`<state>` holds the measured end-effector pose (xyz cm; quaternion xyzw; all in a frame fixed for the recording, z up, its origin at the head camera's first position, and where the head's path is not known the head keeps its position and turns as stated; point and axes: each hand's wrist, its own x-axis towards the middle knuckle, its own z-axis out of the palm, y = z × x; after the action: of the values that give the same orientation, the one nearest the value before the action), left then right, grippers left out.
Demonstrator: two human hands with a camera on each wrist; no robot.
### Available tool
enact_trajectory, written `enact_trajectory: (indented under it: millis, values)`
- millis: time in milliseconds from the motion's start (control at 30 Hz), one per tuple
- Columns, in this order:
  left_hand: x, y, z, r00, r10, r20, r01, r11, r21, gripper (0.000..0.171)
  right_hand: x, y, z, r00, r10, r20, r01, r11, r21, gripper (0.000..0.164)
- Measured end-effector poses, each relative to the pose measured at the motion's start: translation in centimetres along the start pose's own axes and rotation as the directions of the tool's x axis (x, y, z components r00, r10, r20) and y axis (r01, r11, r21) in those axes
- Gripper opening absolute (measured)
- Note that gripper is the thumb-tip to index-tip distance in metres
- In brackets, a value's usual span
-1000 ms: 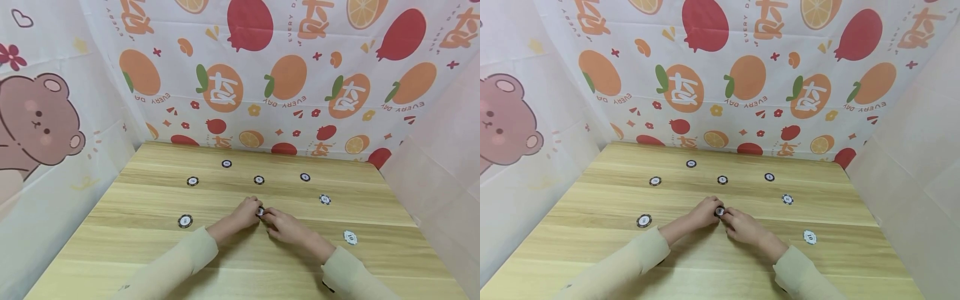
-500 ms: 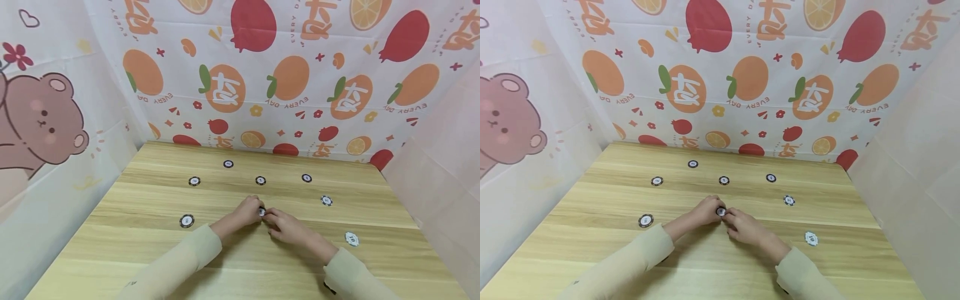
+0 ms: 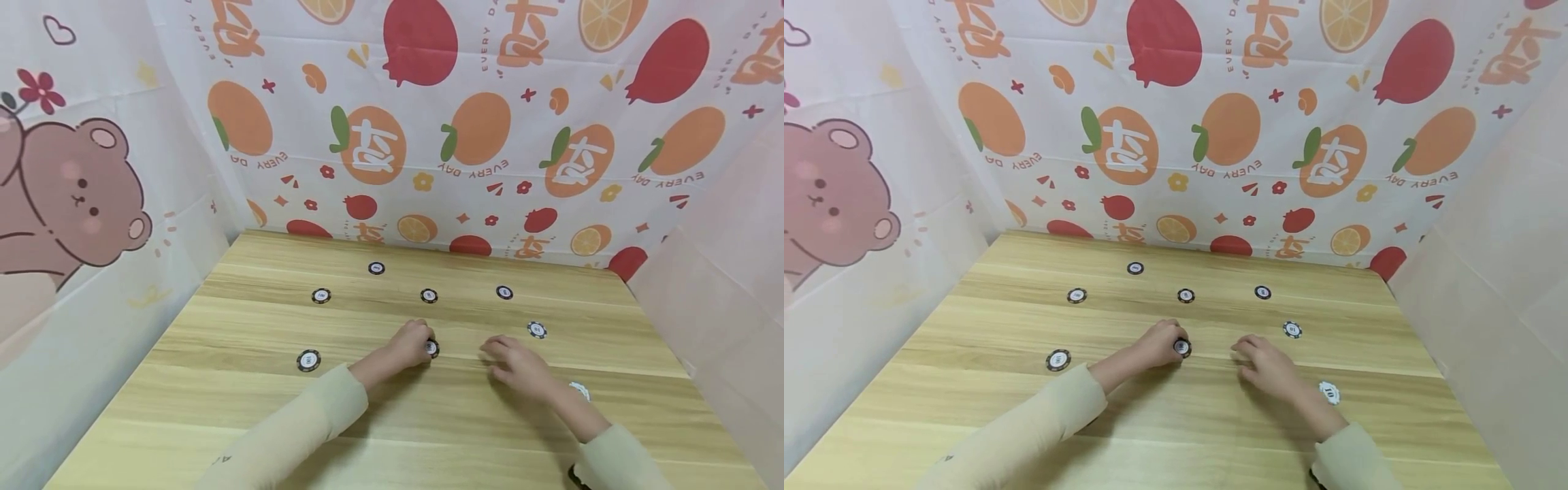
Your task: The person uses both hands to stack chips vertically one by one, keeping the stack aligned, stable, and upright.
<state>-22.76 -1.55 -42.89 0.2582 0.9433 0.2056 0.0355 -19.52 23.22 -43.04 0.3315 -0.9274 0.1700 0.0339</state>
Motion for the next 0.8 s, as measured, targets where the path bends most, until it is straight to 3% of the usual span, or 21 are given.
enact_trajectory:
  millis: [300,433,667,800]
  values:
    - [0.1,0.2,0.2,0.999,-0.028,0.017,0.028,0.999,0.016,0.022,-4.8,3.5,-3.6,0.985,0.167,0.049,-0.166,0.986,-0.015,0.030]
    - [0.0,0.1,0.2,1.000,-0.022,0.000,0.022,1.000,0.008,0.022,-6.4,4.4,-4.6,0.956,0.270,0.115,-0.270,0.963,-0.019,0.032]
    - [0.0,0.0,0.2,1.000,-0.008,-0.014,0.008,1.000,0.013,0.021,-8.6,5.3,-4.6,0.892,0.405,0.198,-0.395,0.914,-0.091,0.037]
    - [0.1,0.0,0.4,1.000,-0.003,-0.013,0.003,1.000,0.023,0.020,-9.4,5.7,-4.0,0.889,0.429,0.157,-0.417,0.903,-0.108,0.040]
